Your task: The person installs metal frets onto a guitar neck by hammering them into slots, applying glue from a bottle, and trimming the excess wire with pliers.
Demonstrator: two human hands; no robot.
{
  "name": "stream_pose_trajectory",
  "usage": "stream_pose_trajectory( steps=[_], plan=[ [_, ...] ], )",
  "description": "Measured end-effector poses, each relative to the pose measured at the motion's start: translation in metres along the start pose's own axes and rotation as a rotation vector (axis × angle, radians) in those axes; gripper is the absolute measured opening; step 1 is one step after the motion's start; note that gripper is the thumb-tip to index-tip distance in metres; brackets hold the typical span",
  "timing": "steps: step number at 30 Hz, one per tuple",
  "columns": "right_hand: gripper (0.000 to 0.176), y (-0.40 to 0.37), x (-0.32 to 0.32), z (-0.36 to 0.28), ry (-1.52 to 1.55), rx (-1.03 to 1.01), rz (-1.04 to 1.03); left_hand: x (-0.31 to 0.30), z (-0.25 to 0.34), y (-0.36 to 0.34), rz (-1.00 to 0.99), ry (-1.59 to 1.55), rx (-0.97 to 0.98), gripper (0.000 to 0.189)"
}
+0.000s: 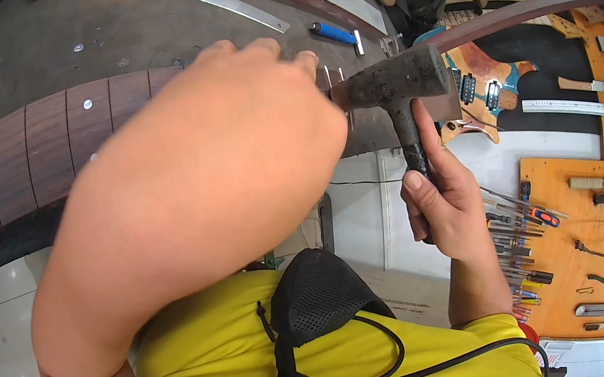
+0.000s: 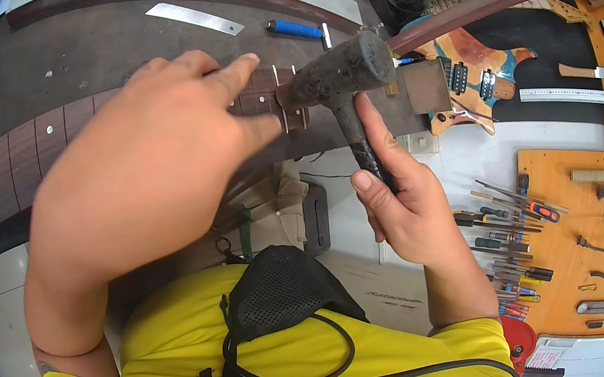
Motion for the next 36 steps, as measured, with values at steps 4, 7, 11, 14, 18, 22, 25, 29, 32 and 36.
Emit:
stream_pose_trajectory(
  steps=[4, 7, 11, 14, 18, 22, 25, 29, 32, 36],
  plan=[
    [0.072, -0.004, 0.001, 0.004, 0.015, 0.006, 0.008, 0.014, -0.005, 0.009, -0.002, 0.023, -0.16, 0.053],
    [0.074, -0.01, -0.002, 0.006, 0.011, -0.046, 0.056, 0.021, -0.001, 0.009, 0.133, 0.163, -0.168, 0.051],
    [0.076, -0.017, 0.0, 0.01, 0.064, -0.055, 0.151, 0.025, 0.0, 0.008, 0.122, 0.279, -0.163, 0.051],
    [0.075, -0.01, 0.0, 0.019, -0.096, -0.033, 0.017, 0.022, -0.001, 0.01, 0.133, 0.221, -0.174, 0.051],
    [0.073, -0.025, -0.011, 0.002, 0.144, -0.145, 0.156, 0.023, -0.001, 0.007, 0.144, 0.194, -0.178, 0.051],
    [0.072, -0.018, 0.007, 0.02, -0.081, 0.016, 0.027, 0.023, -0.001, 0.007, 0.16, 0.204, -0.153, 0.05],
    [0.072, -0.021, -0.006, 0.014, -0.076, 0.0, 0.005, 0.019, -0.002, 0.008, 0.156, 0.218, -0.154, 0.05],
    [0.077, -0.027, -0.005, 0.014, 0.222, -0.22, 0.211, 0.024, -0.001, 0.007, 0.155, 0.22, -0.158, 0.052],
    [0.076, -0.016, 0.008, 0.032, -0.179, -0.159, 0.028, 0.021, -0.001, 0.008, 0.145, 0.221, -0.156, 0.052],
    [0.074, -0.025, -0.008, 0.017, -0.019, -0.151, 0.123, 0.021, -0.001, 0.007, 0.127, 0.195, -0.171, 0.053]
  ],
)
Point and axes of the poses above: each hand's wrist, its own y-axis towards the middle knuckle, its own x-axis out of the palm, z = x × y, the point moved 5 cm from there along y, towards the middle knuckle, and after that the axes turned 8 degrees about x, right-handed, at the moved point
